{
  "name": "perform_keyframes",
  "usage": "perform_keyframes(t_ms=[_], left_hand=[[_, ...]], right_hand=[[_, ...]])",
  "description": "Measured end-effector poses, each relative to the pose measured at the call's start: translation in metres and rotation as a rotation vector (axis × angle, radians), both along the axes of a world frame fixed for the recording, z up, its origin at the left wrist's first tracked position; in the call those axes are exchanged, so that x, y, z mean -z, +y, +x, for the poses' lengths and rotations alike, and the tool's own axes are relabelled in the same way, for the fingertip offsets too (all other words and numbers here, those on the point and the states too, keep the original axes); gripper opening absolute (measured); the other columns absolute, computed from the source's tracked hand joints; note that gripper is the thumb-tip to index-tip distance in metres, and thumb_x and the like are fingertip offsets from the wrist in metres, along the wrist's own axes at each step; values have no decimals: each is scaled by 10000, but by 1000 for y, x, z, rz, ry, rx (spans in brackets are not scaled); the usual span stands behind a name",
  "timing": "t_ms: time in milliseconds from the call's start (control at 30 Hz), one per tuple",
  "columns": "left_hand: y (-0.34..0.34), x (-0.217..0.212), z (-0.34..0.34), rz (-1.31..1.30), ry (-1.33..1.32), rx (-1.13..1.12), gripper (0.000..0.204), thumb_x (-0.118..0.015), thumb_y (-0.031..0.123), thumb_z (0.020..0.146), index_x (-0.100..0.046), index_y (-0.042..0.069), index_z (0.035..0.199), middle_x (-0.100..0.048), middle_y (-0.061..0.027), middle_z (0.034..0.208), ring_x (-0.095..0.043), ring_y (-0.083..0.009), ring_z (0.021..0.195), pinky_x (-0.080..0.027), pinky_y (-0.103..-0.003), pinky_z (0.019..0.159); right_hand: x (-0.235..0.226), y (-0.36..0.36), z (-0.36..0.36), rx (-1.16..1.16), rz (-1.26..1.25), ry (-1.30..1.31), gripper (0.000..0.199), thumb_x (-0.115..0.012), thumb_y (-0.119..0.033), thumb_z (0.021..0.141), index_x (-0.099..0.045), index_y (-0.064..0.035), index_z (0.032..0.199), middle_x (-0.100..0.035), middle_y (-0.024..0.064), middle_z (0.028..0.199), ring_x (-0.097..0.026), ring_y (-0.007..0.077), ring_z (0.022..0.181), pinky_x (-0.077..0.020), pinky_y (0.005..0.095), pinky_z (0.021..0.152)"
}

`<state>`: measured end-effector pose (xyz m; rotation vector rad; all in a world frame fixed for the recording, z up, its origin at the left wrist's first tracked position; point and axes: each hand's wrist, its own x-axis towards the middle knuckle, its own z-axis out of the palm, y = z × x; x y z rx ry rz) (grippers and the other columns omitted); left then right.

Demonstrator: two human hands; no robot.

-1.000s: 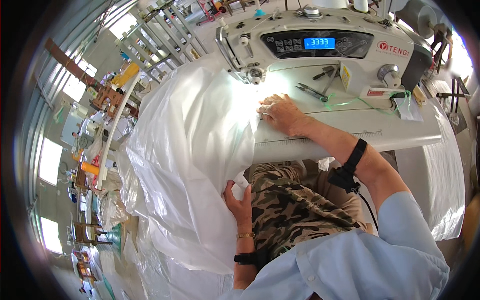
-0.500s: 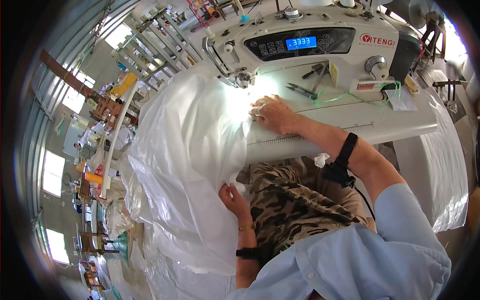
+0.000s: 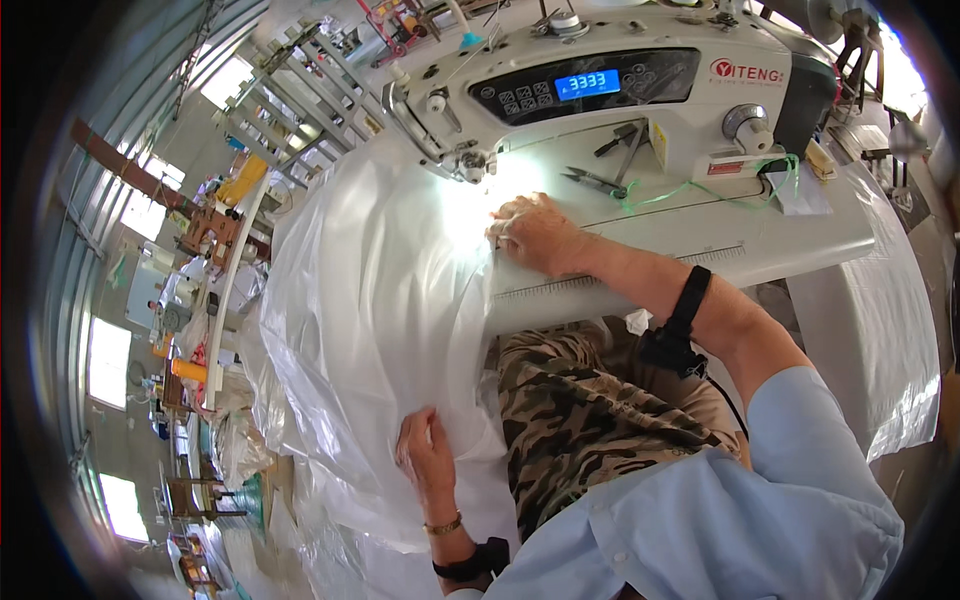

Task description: The person aligns and folds the edges of a large white plastic sheet by hand, feeding the material through a sewing machine to create a seam.

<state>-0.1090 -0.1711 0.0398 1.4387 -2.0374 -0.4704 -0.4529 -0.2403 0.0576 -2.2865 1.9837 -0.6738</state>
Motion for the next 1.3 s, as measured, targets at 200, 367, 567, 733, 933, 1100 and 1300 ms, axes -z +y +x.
perform_keyframes(t_ms=[200, 367, 567, 733, 933, 1100, 1300], left_hand=[[-30, -36, -105, -373, 5, 179, 135, -618, 126, 907, -646, 18, 983, -666, -143, 912, -636, -350, 841, -495, -432, 742], [-51, -28, -133, -352, -167, 176, 205, -614, 107, 910, -605, -3, 1083, -631, -121, 831, -621, -270, 764, -480, -364, 695], [-53, -16, -139, 290, 705, 398, 198, -549, 52, 930, -625, -11, 1101, -482, 79, 755, -396, -18, 680, -348, -190, 620], [-51, -20, -150, -116, 205, 251, 254, -602, 123, 917, -616, -2, 1137, -599, -59, 791, -563, -168, 722, -444, -299, 653], [-61, -32, -171, -154, -161, 182, 284, -666, 203, 869, -643, -6, 1061, -680, -152, 812, -652, -326, 760, -501, -409, 708], [-80, -11, -165, 125, 218, 235, 208, -675, 150, 847, -668, 4, 995, -646, -115, 678, -614, -231, 600, -484, -354, 639], [-59, -15, -170, 149, 375, 126, 231, -663, 124, 873, -643, 5, 1070, -566, -87, 583, -528, -174, 523, -446, -326, 577]], right_hand=[[10, 0, -10, -4, -63, -43, 323, -527, -170, 912, -643, -106, 1206, -574, 116, 1341, -482, 274, 1274, -336, 480, 1062], [5, -1, -8, -24, -43, -74, 336, -525, -187, 916, -631, -93, 1221, -581, 114, 1333, -498, 271, 1256, -346, 470, 1049], [6, -3, -11, 20, 38, -63, 371, -522, -213, 935, -595, -58, 1264, -588, 133, 1306, -503, 275, 1248, -331, 470, 1062], [6, -3, -10, 11, 27, -108, 392, -522, -229, 943, -583, -38, 1280, -584, 135, 1308, -491, 280, 1259, -315, 467, 1078], [7, -4, -10, -1, -13, -142, 400, -531, -229, 942, -580, -29, 1284, -577, 144, 1317, -484, 298, 1258, -313, 458, 1081], [1, -1, -8, -3, -10, -154, 404, -536, -225, 940, -569, -29, 1292, -594, 156, 1277, -501, 314, 1224, -322, 453, 1068], [2, 3, -9, -17, -68, -118, 369, -510, -250, 942, -574, -14, 1218, -630, 186, 1151, -555, 341, 1138, -345, 478, 1031]])
